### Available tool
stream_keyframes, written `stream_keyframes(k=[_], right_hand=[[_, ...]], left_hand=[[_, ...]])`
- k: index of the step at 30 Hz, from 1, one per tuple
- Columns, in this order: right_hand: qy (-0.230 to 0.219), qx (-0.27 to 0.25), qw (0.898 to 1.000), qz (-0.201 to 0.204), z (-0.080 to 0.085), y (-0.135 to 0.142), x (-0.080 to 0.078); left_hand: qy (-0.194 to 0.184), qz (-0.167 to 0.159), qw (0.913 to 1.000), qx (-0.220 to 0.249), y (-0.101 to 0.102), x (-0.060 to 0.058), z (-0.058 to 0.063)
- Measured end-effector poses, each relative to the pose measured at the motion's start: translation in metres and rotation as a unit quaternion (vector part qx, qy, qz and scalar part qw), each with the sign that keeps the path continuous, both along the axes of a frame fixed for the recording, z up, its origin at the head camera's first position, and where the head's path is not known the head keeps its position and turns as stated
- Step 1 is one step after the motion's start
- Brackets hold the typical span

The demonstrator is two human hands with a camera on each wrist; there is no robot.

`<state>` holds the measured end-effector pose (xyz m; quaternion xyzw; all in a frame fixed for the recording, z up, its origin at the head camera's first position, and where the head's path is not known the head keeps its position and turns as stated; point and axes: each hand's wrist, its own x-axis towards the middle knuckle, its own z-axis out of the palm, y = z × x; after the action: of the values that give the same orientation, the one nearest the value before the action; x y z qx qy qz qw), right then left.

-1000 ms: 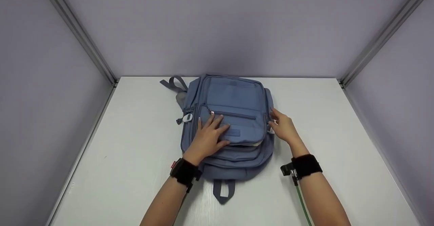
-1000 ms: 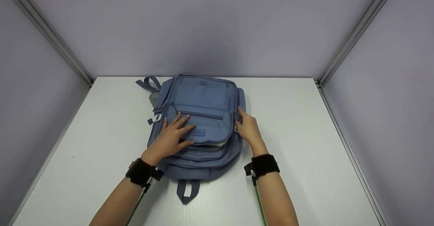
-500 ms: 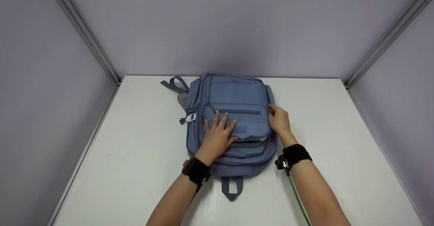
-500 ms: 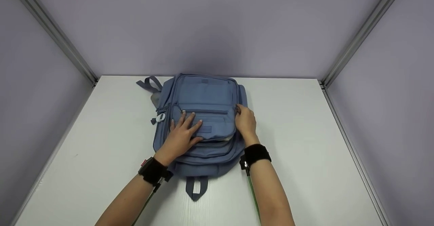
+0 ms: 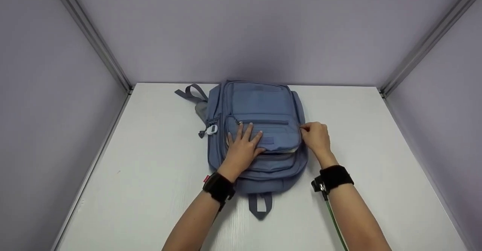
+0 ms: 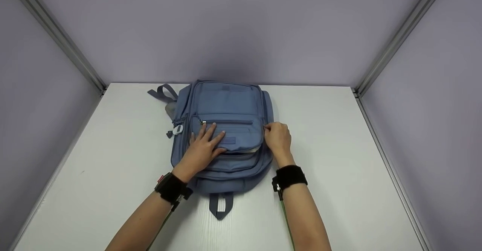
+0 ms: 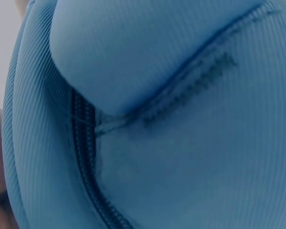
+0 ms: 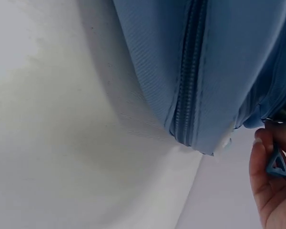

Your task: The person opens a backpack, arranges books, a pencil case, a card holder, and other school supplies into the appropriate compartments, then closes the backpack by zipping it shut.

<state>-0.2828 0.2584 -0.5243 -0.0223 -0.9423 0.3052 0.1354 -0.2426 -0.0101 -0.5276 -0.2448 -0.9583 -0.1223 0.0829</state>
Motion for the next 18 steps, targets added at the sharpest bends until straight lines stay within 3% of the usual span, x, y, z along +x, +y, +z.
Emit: stream_keyframes(k=[9,18], right_hand=[[0.016,0.007,0.999,0.029,0.006,0.003,0.025],[0.0,0.009,0.999,0.034,0.014,-0.001,0.049]], left_hand=[[-0.015,0.004,0.9999,-0.006,0.0,-0.001,0.002],[-0.045,0.005,0.999,0.005,0.001,-0.002,0.003]])
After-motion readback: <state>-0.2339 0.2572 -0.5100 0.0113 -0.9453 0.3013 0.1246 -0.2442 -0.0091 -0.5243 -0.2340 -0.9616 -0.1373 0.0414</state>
